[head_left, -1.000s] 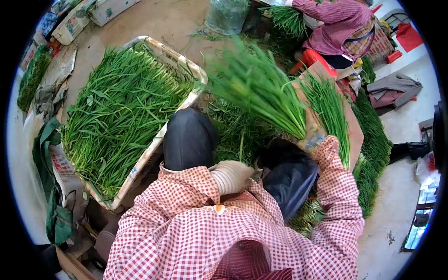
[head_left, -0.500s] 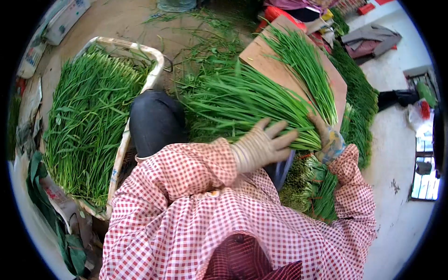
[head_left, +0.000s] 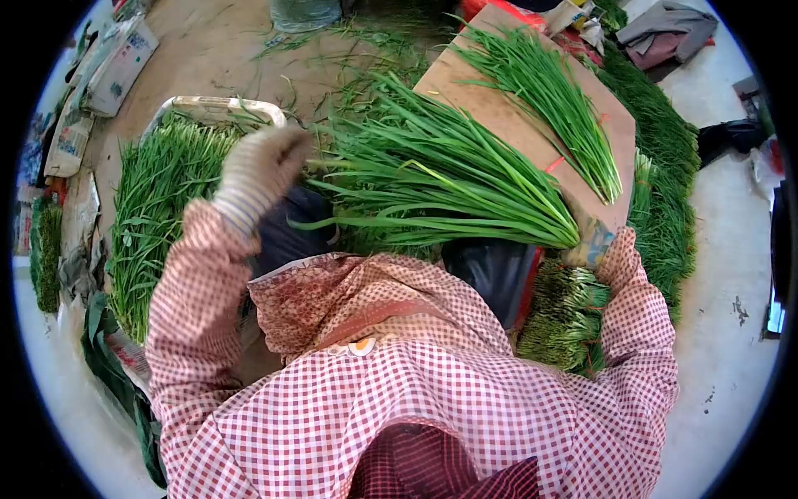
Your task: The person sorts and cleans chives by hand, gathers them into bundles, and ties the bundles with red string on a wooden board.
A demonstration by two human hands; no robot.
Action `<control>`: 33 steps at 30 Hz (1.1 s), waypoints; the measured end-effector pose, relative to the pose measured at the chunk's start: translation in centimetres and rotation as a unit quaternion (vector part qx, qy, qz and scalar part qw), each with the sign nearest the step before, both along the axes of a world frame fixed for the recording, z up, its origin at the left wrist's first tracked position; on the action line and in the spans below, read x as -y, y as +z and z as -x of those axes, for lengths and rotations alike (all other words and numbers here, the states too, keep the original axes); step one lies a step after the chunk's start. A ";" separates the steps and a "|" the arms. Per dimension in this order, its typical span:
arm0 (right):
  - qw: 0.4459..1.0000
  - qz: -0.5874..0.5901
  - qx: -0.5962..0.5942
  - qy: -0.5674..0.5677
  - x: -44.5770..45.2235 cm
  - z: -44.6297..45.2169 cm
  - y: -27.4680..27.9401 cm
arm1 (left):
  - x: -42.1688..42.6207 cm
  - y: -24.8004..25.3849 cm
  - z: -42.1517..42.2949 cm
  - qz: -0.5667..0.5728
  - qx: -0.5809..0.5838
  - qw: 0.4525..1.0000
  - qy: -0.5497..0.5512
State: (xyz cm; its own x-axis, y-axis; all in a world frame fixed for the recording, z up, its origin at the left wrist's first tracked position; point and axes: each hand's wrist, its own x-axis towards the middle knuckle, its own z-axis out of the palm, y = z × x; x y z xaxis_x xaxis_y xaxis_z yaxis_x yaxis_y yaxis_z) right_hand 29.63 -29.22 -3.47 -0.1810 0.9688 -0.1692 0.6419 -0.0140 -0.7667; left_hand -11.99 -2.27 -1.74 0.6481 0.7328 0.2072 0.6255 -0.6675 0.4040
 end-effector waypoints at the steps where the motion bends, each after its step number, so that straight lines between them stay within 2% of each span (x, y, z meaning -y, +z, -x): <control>1: 1.000 -0.002 -0.012 0.007 -0.3 0.0 -0.2 | 2.4 0.5 -0.9 0.029 0.060 0.998 -0.017; 3: 0.999 -0.005 -0.031 0.015 -0.8 0.1 -0.4 | 6.1 1.1 -3.3 -0.004 0.138 0.987 -0.084; 5: 0.999 -0.008 -0.039 0.016 -0.9 0.1 -0.5 | 8.4 0.5 -5.5 -0.005 0.119 0.986 -0.118; 7: 1.000 -0.013 -0.025 0.006 -0.8 0.3 -0.1 | 10.0 0.5 -7.7 0.027 0.084 0.992 -0.088; 10: 0.997 -0.026 0.073 -0.030 -0.7 1.4 0.8 | 9.9 -1.3 -9.3 0.074 0.004 0.992 -0.100; 11: 0.996 -0.025 0.072 -0.035 -0.6 1.6 1.1 | 9.8 -1.7 -9.6 0.088 -0.036 0.990 -0.107; 14: 0.996 0.019 0.069 -0.051 -0.7 1.6 0.9 | 9.3 -1.8 -10.4 0.066 -0.061 0.983 -0.159; 15: 0.999 -0.025 -0.002 -0.036 -0.7 1.4 -0.2 | 9.3 -1.3 -10.6 0.055 -0.088 0.979 -0.175; 17: 0.995 -0.073 -0.070 -0.024 -0.5 1.5 -0.3 | 9.4 0.3 -10.7 0.033 -0.096 0.976 -0.190; 19: 0.996 -0.013 -0.073 -0.049 -0.6 1.9 0.3 | 9.7 1.7 -10.3 0.044 -0.147 0.944 -0.293; 21: 0.993 0.031 -0.088 -0.070 -0.6 1.7 0.1 | 9.7 0.5 -9.3 0.036 -0.124 0.944 -0.303; 22: 0.993 0.074 -0.058 -0.067 -0.6 1.1 -1.2 | 9.7 -0.2 -8.5 0.047 -0.077 0.946 -0.312; 23: 0.986 0.114 -0.088 -0.086 -0.7 1.8 -1.1 | 9.8 -0.9 -7.7 0.059 -0.029 0.944 -0.322; 25: 0.962 0.189 -0.146 -0.131 -1.0 3.2 -0.7 | 10.4 -2.2 -6.4 0.073 -0.031 0.942 -0.327; 28: 0.967 0.207 -0.018 -0.148 -0.9 3.5 -2.4 | 11.5 -2.4 -4.9 0.152 0.021 0.936 -0.318; 31: 0.959 0.219 0.086 -0.156 -1.0 4.0 -3.2 | 11.4 -2.2 -3.6 0.169 0.029 0.931 -0.323; 32: 0.956 0.222 0.107 -0.158 -0.9 4.3 -2.9 | 10.7 -2.3 -2.2 0.188 0.007 0.940 -0.285; 33: 0.952 0.201 0.192 -0.129 -0.8 4.8 -1.0 | 9.7 -2.5 -0.5 0.205 -0.015 0.947 -0.246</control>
State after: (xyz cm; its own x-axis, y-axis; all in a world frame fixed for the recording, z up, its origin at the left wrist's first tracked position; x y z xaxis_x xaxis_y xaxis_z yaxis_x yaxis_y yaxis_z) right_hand 24.83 -28.45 -4.45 0.2052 0.8154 -0.5414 0.8089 -0.4527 -0.3752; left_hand -11.47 -12.02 -4.22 0.9329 0.3561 -0.0539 0.2958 -0.6722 0.6787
